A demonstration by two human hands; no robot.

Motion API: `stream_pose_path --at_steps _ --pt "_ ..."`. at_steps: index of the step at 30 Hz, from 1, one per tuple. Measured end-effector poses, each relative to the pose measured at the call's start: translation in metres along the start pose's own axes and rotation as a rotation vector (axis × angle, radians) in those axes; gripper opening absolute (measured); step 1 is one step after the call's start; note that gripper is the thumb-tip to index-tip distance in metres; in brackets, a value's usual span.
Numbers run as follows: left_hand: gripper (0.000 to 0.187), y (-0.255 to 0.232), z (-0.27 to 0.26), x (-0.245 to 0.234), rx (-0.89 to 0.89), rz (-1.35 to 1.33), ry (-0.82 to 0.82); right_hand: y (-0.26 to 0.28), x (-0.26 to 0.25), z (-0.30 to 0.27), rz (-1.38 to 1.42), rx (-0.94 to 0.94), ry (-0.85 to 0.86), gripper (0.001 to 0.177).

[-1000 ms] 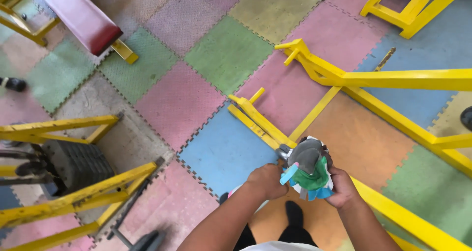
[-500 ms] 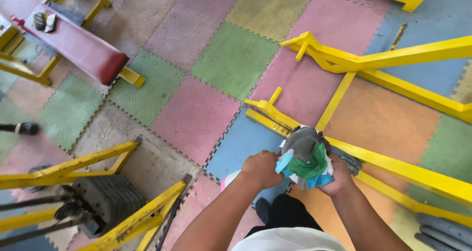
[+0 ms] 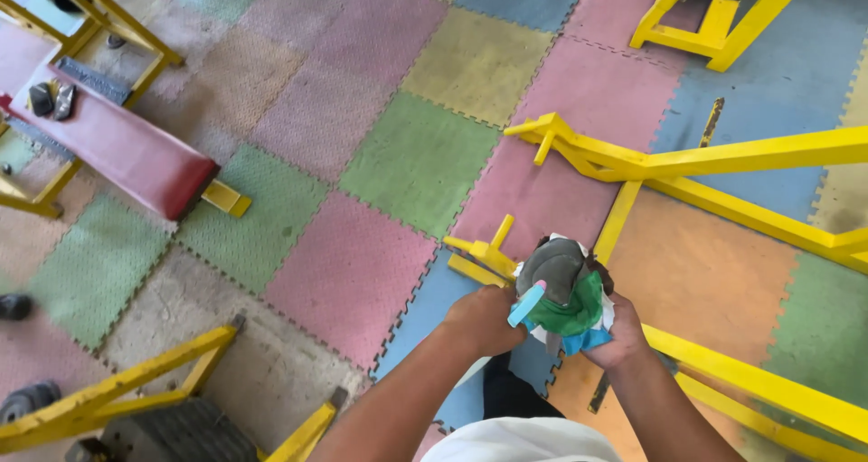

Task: Cleaning and wiping down various parts of a yellow gym machine and weight plates using a spray bottle and cloth.

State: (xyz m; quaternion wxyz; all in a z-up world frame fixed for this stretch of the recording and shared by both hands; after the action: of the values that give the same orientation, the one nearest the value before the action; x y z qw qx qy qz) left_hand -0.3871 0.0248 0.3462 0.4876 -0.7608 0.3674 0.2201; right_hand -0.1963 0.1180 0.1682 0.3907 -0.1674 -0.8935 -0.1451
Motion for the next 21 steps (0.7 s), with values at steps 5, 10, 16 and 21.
stream_pose_path --at_steps 5,10,16,21 --pt "0.044 0.013 0.054 -0.047 0.125 0.025 -0.052 0.035 0.054 0.036 0.000 -0.025 0.013 0.032" --pt "0.042 0.026 0.085 -0.087 0.087 0.009 -0.027 0.057 0.074 0.071 -0.018 -0.041 -0.023 0.032" --pt "0.042 0.050 0.113 -0.124 0.094 0.004 -0.011 0.062 0.135 0.085 -0.016 -0.057 -0.080 0.033" --pt "0.042 0.079 0.134 -0.163 0.162 0.038 -0.054 0.056 0.177 0.113 0.038 -0.117 -0.070 0.032"
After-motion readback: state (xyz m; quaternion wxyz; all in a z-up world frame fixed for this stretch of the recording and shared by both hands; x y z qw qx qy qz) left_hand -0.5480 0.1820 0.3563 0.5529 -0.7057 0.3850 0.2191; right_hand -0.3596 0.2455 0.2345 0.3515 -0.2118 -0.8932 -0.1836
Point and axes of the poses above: each hand's wrist, its own z-axis towards the middle knuckle, its own x-axis out of the palm, y = z × x, the point moved 6 cm from there along z, towards the middle knuckle, and after that the axes turned 9 degrees about x, right-handed, at the moved point
